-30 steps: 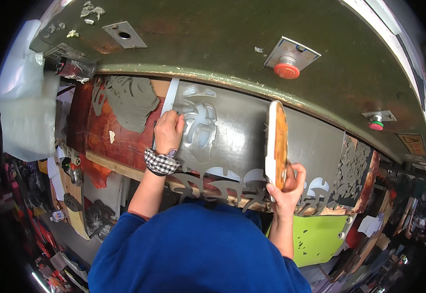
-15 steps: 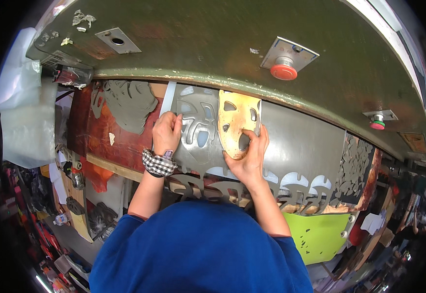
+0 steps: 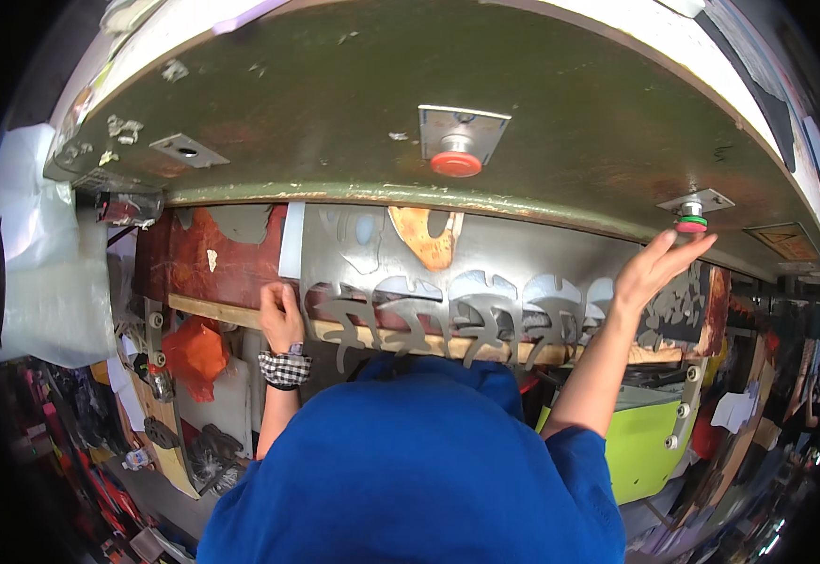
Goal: The person repeatedly places a metal stencil with cut-out characters onto a press bed, aligns it, and presses a button to activate the machine. The person removes the stencil, clears debris, and repeats the cycle with different stencils throughout the clip.
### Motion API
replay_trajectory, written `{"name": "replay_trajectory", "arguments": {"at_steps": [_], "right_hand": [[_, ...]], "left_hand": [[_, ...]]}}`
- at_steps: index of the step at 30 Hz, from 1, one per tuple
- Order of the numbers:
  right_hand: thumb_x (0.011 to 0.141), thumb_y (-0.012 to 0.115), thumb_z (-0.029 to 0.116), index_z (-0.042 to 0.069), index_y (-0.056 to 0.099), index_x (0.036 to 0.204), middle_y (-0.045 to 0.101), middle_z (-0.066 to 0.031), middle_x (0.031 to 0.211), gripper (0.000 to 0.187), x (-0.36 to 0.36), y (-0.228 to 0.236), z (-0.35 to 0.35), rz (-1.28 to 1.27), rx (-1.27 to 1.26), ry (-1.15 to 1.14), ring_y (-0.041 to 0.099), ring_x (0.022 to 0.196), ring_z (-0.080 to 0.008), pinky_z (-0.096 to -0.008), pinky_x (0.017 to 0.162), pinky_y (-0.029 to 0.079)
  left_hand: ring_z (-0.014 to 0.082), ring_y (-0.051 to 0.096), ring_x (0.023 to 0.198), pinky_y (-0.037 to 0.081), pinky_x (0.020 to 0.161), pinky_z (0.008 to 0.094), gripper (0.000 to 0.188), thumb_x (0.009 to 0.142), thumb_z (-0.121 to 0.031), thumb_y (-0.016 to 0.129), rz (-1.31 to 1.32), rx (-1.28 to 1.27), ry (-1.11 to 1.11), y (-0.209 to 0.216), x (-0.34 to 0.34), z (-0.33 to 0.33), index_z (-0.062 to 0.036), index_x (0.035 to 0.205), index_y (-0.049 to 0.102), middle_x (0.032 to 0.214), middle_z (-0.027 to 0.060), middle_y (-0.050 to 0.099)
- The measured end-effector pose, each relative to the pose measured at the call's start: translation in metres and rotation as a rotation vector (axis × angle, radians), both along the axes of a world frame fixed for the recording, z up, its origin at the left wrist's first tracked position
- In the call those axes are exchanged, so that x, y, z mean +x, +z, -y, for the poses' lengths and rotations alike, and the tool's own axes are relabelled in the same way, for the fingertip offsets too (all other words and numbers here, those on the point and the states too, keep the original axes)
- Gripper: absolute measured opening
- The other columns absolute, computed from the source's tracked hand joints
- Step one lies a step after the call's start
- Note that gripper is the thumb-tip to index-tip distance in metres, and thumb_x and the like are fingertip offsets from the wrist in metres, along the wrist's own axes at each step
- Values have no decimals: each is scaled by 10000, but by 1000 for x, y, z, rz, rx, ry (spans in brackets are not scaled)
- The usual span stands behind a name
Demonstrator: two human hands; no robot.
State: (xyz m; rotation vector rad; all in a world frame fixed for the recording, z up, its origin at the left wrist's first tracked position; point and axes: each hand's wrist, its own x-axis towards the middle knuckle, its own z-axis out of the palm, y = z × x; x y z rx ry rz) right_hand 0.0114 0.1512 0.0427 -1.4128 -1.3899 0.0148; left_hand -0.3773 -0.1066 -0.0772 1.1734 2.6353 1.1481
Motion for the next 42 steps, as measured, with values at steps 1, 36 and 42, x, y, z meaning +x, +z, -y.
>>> {"name": "replay_trajectory", "arguments": {"at_steps": [1, 36, 42], "right_hand": [[981, 422, 411, -85, -6, 1466, 115, -326, 1508, 815, 2, 1, -11, 52, -24, -31, 157, 1412, -409, -472, 1147, 135], [800, 720, 216, 32, 457, 1314, 486, -185, 1302, 606, -54, -79, 117, 192, -344, 419, 438, 1234, -349, -455, 1057, 337], [587, 843, 139, 117, 385, 1412, 193, -321, 1413, 944, -153, -78, 203, 234, -443, 701, 222, 1313, -516, -542, 1059, 296]], "left_hand": [[303, 595, 733, 429, 614, 389, 127, 893, -147, 601, -156, 43, -140, -4, 2, 0, -27, 851, 592, 777, 141, 620], [179, 538, 597, 458, 624, 316, 203, 986, -195, 502, 297, -88, -38, -2, 16, 68, -28, 893, 571, 656, 67, 559], [197, 598, 677, 469, 606, 328, 201, 889, -91, 605, 147, 172, 42, 33, 28, 72, -42, 1083, 587, 737, 79, 600]]}}
